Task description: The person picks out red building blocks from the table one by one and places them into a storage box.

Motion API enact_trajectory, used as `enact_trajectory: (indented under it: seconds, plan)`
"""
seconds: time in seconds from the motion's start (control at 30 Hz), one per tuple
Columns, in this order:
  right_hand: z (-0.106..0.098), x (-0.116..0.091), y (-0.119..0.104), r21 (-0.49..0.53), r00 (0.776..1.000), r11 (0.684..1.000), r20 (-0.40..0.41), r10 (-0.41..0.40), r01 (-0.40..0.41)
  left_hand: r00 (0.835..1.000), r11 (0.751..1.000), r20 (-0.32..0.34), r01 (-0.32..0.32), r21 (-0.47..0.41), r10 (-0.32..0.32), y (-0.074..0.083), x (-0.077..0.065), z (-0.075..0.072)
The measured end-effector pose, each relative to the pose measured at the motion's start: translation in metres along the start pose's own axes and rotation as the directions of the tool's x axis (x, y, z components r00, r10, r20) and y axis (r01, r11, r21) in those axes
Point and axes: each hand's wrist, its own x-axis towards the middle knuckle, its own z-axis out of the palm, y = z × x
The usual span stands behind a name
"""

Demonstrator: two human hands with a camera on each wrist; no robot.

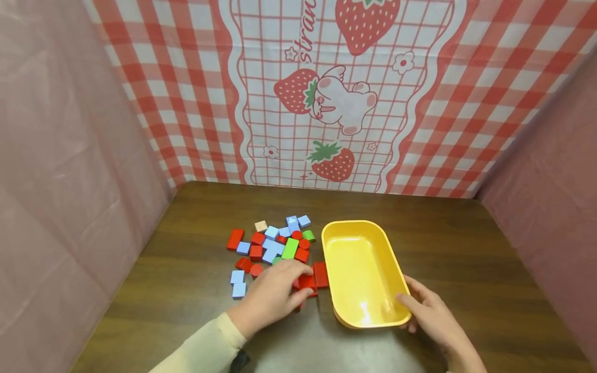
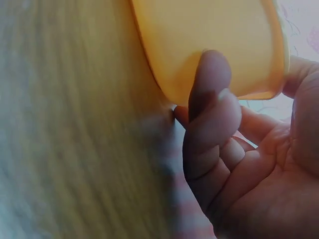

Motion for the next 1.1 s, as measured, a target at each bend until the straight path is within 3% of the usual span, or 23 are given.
enact_trajectory:
  seconds: [0.1, 0.23, 0.43, 0.57, 0.67, 0.73, 0.8, 0.87, 0.93, 1.03, 1.1]
  plan:
    - [-0.001, 0.000, 0.002, 0.023, 1.000, 1.000, 0.000, -0.008, 0.008, 0.994, 0.994, 0.020, -0.106, 0.015, 0.106, 0.020, 0.020, 0.014]
    - [0.001, -0.001, 0.003, -0.004, 0.999, 1.000, -0.037, -0.019, 0.019, 0.983, 0.982, 0.051, -0.179, 0.059, 0.176, 0.039, 0.041, 0.035]
    - [-0.001, -0.007, -0.004, -0.077, 0.995, 0.996, -0.090, 0.043, -0.050, 0.981, 0.982, 0.139, -0.153, 0.107, 0.137, 0.051, 0.056, 0.057]
    - [-0.003, -0.010, -0.007, -0.073, 0.995, 0.994, -0.057, 0.081, -0.085, 0.978, 0.986, 0.180, -0.126, 0.111, 0.105, 0.053, 0.057, 0.060]
    - [-0.004, -0.011, -0.007, -0.075, 0.996, 0.993, -0.040, 0.084, -0.087, 0.974, 0.986, 0.191, -0.138, 0.090, 0.119, 0.051, 0.058, 0.056]
    - [-0.004, -0.010, -0.006, -0.075, 0.995, 0.993, -0.032, 0.090, -0.093, 0.978, 0.987, 0.165, -0.139, 0.076, 0.125, 0.046, 0.061, 0.050]
    - [-0.004, -0.010, -0.006, -0.075, 0.995, 0.993, -0.024, 0.094, -0.096, 0.991, 0.994, 0.101, -0.089, 0.066, 0.083, 0.035, 0.069, 0.041]
    - [-0.005, -0.009, -0.007, -0.074, 0.995, 0.992, -0.024, 0.098, -0.100, 1.000, 0.999, 0.024, 0.011, 0.049, -0.013, 0.018, 0.082, 0.030]
    - [-0.005, -0.009, -0.008, -0.072, 0.994, 0.992, -0.030, 0.104, -0.106, 0.992, 0.991, -0.018, 0.129, 0.045, -0.128, -0.001, 0.098, 0.022]
    - [-0.007, -0.010, -0.009, -0.068, 0.994, 0.992, -0.026, 0.103, -0.104, 0.971, 0.966, 0.035, 0.233, 0.114, -0.238, -0.025, 0.120, 0.018]
    - [-0.007, -0.012, -0.009, -0.060, 0.994, 0.993, -0.020, 0.103, -0.104, 0.961, 0.953, 0.111, 0.228, 0.200, -0.253, -0.035, 0.132, 0.021]
